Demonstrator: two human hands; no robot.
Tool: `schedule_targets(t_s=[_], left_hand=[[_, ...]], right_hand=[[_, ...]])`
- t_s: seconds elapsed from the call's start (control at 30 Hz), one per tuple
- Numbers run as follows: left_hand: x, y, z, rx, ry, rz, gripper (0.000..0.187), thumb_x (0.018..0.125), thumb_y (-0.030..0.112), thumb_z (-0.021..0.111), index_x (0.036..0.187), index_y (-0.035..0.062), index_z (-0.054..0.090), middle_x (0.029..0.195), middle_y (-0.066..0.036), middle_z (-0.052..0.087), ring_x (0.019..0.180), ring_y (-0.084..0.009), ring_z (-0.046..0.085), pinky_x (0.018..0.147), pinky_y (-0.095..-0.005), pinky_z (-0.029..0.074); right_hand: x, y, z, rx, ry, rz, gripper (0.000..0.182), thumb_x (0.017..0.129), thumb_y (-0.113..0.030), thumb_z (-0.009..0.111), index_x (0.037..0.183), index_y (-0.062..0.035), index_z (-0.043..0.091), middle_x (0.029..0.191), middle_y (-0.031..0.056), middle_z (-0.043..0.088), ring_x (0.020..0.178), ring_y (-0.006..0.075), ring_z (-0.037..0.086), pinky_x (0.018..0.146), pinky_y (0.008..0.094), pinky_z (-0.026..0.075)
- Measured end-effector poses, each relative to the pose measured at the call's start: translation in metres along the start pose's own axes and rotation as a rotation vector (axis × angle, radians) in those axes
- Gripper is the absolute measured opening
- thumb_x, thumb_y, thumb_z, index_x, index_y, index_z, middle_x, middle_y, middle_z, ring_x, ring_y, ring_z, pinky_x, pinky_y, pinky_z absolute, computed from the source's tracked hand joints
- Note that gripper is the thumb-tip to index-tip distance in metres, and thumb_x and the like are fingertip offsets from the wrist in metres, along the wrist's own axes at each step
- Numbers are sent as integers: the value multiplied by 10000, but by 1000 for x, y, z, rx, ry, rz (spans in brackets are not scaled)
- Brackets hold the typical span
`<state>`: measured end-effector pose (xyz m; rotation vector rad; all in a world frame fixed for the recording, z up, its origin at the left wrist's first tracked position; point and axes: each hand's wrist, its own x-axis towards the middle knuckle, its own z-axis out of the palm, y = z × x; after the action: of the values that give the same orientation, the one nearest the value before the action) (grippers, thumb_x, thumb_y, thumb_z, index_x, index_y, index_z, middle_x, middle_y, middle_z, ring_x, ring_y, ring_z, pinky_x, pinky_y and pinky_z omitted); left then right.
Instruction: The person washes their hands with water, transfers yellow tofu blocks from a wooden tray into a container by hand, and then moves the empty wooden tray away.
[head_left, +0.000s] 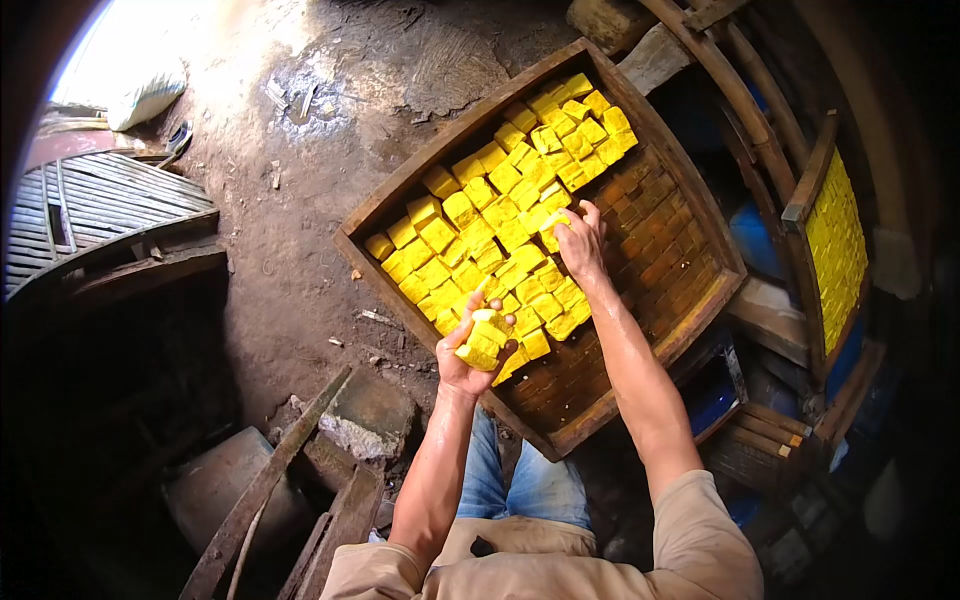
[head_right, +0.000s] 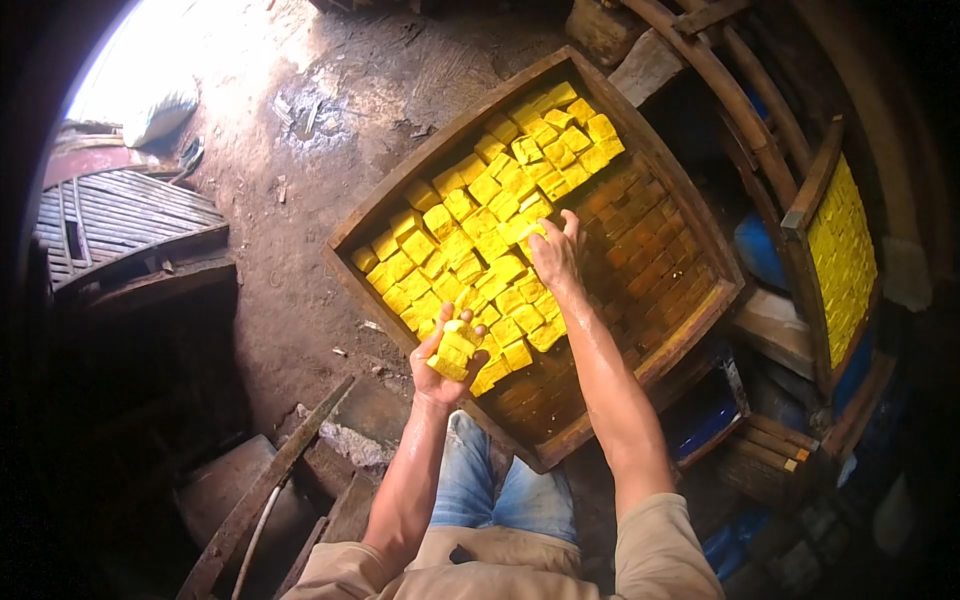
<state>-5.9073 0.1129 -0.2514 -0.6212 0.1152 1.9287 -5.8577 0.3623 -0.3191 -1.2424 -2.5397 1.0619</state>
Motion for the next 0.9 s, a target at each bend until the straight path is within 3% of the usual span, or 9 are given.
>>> schedule_targets(t_s=[0.1, 0.17, 0.2, 0.33, 0.47, 0.57, 0.63, 0.77, 0.9], left_hand=[[8, 5, -8, -87, -65, 7, 357, 885, 253, 542, 1235, 196, 580, 1247, -131, 552, 1165, -350, 502, 914, -513, 473], [13, 5, -10, -91, 37, 74, 358, 891, 277, 528, 1235, 192, 577, 1248, -132, 553, 1162, -354, 502, 928, -525, 458], [16, 5, -9, -88, 102, 101, 362, 891, 300, 521, 1224, 170, 579, 1242, -137, 557, 1165, -364, 498, 960, -534, 433], [27, 11, -18, -84, 91, 100, 414, 862, 306, 551, 1237, 132, 576, 1222, -149, 586, 1125, -357, 538, 973, -518, 435], [32, 7, -18, -110, 37, 127, 467, 835, 293, 542, 1240, 60, 548, 1185, -141, 597, 1168, -334, 523, 1054, -519, 373], [32, -5, -7, -168, 57, 153, 484, 800, 289, 565, 1233, 72, 565, 1211, -149, 606, 1273, -373, 468, 1114, -544, 298], [31, -15, -3, -199, 65, 158, 485, 787, 281, 580, 1229, 80, 575, 1225, -158, 608, 1320, -404, 433, 1139, -558, 265], [23, -48, -12, 64, 97, 208, 496, 851, 342, 532, 1277, 87, 538, 1333, -189, 545, 1327, -433, 412, 1126, -552, 298], [8, -65, -22, 49, 162, 178, 523, 869, 416, 498, 1279, 93, 541, 1375, -211, 508, 1271, -433, 457, 1102, -561, 327]], right_hand=[[-14, -12, 15, 10, 27, 110, 458, 776, -257, 617, 1152, -2, 565, 1283, 221, 522, 1181, 382, 471, 1013, 469, 371], [-30, -23, 15, 25, -1, 11, 502, 751, -231, 639, 1196, -25, 531, 1262, 232, 517, 1153, 383, 480, 1009, 477, 370], [-35, -23, 19, -26, 76, -156, 616, 717, -213, 687, 1283, -100, 474, 1186, 239, 490, 1105, 390, 488, 982, 480, 393], [-29, -39, -2, -105, -120, -236, 512, 673, -210, 744, 1164, -187, 599, 1115, 185, 419, 1052, 367, 514, 952, 430, 442], [-12, 3, -20, 402, -312, -97, 383, 682, -167, 727, 1046, -77, 650, 1054, 87, 555, 1066, 208, 549, 916, 360, 474], [-52, -18, -53, 771, -458, 10, 416, 655, -202, 750, 1049, -99, 666, 1084, 107, 526, 1078, 253, 552, 933, 347, 478], [-87, -40, -67, 588, -390, -217, 457, 627, -200, 765, 1065, -112, 672, 1090, 98, 517, 1071, 258, 551, 918, 342, 479], [-143, -73, -49, 266, -236, -176, 435, 585, -99, 772, 999, -53, 647, 1134, 163, 475, 1097, 331, 518, 960, 411, 450], [-168, -83, -53, 270, -186, -110, 611, 620, -105, 788, 1183, -70, 551, 1180, 187, 494, 1142, 365, 512, 970, 442, 445]])
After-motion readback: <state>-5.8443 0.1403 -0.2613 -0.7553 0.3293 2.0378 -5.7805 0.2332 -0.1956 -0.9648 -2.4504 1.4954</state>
